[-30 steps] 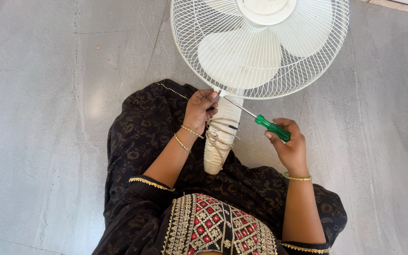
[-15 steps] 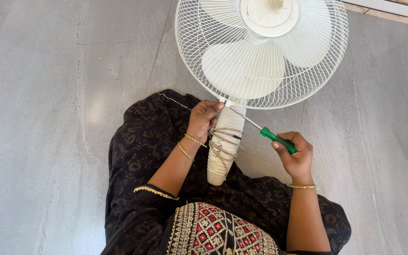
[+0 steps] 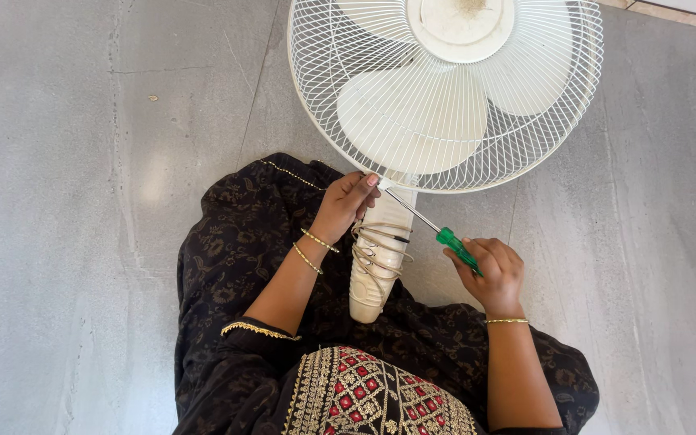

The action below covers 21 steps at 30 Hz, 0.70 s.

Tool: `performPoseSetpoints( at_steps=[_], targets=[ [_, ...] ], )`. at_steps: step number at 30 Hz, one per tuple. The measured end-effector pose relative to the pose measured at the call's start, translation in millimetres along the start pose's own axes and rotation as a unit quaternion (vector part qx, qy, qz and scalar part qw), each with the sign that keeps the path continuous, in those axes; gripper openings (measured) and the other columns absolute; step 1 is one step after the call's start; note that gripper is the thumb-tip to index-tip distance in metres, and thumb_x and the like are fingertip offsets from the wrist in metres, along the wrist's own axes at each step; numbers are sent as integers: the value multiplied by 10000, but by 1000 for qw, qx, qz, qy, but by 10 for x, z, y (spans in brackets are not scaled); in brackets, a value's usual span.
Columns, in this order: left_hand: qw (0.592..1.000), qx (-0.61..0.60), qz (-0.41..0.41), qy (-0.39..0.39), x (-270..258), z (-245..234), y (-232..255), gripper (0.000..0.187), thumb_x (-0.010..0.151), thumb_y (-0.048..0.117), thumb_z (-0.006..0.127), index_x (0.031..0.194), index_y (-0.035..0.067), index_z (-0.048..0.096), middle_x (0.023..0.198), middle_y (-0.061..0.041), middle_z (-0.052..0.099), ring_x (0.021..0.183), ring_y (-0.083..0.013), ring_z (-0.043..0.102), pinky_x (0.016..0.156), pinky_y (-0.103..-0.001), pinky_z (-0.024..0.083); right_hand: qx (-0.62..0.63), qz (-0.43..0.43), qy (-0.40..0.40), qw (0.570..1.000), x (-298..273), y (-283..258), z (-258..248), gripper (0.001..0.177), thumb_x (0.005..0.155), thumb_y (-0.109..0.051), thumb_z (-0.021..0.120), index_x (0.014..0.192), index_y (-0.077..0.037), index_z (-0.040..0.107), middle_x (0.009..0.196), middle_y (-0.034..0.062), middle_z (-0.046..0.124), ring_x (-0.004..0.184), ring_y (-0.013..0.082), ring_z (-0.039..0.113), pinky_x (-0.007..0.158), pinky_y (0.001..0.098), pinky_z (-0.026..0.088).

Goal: The person sits on the floor and works on a white electric fan, using a green screwdriver to tighten screws on the fan's neck and base. They manipulate the fan's power cord and adjust the fan head while seated.

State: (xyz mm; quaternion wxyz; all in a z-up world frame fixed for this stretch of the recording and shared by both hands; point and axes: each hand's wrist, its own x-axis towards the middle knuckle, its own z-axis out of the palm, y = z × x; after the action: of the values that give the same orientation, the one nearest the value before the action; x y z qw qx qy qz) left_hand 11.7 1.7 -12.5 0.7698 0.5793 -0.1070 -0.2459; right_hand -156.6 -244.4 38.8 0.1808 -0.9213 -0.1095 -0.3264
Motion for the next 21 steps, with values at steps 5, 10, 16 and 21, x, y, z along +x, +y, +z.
performPoseSetpoints(
  at_steps=[5,10,16,21],
  targets=[
    [996,-41,37,75,24,141,-253,460,997,454,689,806,44,604,645,29,514,552,-36,426,506,-206,358,167,221,-23,961,-82,-18,14,266,840,-130,878,1000,-57,680,763,56,682,609,128,617,535,262,485],
    [994,-31,39,95,26,180,-391,431,985,423,690,792,51,587,662,26,542,552,-37,448,498,-211,379,445,556,-146,687,45,424,56,198,932,-199,749,928,-21,662,604,-15,540,431,56,389,380,222,319],
    [995,-23,37,84,-40,170,-364,443,1001,440,653,805,47,596,715,-3,610,566,-43,496,505,-211,421,558,549,-176,597,176,471,6,130,932,-184,686,925,-82,605,641,-26,563,427,30,362,366,181,291],
    [999,-15,-36,9,-50,54,-215,477,998,482,601,840,35,655,756,-18,668,562,-59,517,512,-207,432,154,248,-106,950,77,-25,11,370,814,-213,861,993,-51,580,775,50,662,549,85,552,455,237,418]
  ],
)
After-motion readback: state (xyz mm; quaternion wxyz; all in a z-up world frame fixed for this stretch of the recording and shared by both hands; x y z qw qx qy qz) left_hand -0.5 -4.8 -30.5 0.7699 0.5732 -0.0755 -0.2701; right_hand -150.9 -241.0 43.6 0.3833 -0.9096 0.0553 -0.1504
